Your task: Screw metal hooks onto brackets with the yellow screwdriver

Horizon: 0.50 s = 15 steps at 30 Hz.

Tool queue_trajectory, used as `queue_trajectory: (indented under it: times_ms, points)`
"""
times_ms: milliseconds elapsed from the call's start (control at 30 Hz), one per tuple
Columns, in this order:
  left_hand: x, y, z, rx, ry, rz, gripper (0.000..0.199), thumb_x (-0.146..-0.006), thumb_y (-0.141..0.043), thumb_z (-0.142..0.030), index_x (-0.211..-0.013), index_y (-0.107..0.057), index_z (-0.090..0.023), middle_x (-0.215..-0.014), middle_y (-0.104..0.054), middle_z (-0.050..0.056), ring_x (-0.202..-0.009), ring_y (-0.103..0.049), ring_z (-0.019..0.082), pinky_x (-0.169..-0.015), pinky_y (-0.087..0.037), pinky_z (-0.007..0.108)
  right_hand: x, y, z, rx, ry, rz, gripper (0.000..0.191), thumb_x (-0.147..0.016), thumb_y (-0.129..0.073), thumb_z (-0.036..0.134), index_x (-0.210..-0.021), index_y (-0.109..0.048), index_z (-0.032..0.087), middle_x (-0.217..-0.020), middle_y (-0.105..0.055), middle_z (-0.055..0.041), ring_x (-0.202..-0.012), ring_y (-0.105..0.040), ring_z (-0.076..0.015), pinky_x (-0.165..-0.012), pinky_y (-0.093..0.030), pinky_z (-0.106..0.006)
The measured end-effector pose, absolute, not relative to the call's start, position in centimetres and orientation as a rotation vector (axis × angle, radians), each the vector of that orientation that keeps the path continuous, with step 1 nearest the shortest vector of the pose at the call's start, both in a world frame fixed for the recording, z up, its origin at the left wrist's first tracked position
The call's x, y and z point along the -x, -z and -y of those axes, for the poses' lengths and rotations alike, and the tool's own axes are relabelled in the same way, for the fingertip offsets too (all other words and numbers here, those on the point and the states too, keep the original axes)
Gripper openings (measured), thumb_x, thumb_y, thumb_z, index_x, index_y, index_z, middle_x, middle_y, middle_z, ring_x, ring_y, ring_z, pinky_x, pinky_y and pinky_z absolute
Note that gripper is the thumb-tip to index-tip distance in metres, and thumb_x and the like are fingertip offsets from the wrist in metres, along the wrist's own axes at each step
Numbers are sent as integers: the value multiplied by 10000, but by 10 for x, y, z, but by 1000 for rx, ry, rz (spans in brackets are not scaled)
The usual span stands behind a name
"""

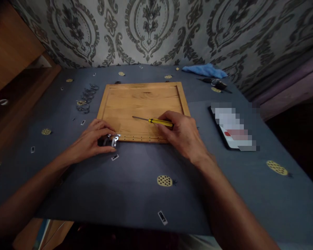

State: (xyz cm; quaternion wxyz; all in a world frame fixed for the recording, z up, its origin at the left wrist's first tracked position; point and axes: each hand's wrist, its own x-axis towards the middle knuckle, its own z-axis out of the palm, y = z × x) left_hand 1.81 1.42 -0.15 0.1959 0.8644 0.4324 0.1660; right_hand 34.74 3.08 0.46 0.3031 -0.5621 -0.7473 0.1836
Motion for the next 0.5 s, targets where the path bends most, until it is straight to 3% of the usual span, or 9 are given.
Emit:
queue_trajectory:
  times_ms: [200, 400, 500]
  points:
    - [-18, 3, -15, -2421, -479, -1189, 459, -902, -839, -564, -1159, -761, -192, -1188, -706, 92, -1164, -588, 301, -1027, -512, 450, -309, -36, -21, 1108, -766, 1394, 424, -701, -972, 559, -732, -682, 251, -682, -615, 15, -532, -488, -127, -490, -400, -295]
    - [-18, 3, -15, -2414, -479, -1185, 433, -909, -828, -575, -1134, -747, -215, -1199, -698, 83, -1211, -587, 308, -1069, -499, 462, -272, -57, -21, 937, -707, 1570, 512, -944, -717, 719, -828, -533, 255, -725, -591, 31, -554, -581, -137, -517, -465, -302]
    - [-18, 2, -15, -2414, -480, -1183, 437, -906, -834, -568, -1151, -747, -216, -1211, -692, 82, -1219, -585, 308, -1090, -490, 475, -257, -56, -22, 913, -638, 1669, 469, -1043, -588, 681, -866, -459, 267, -699, -553, 44, -552, -580, -146, -535, -448, -317]
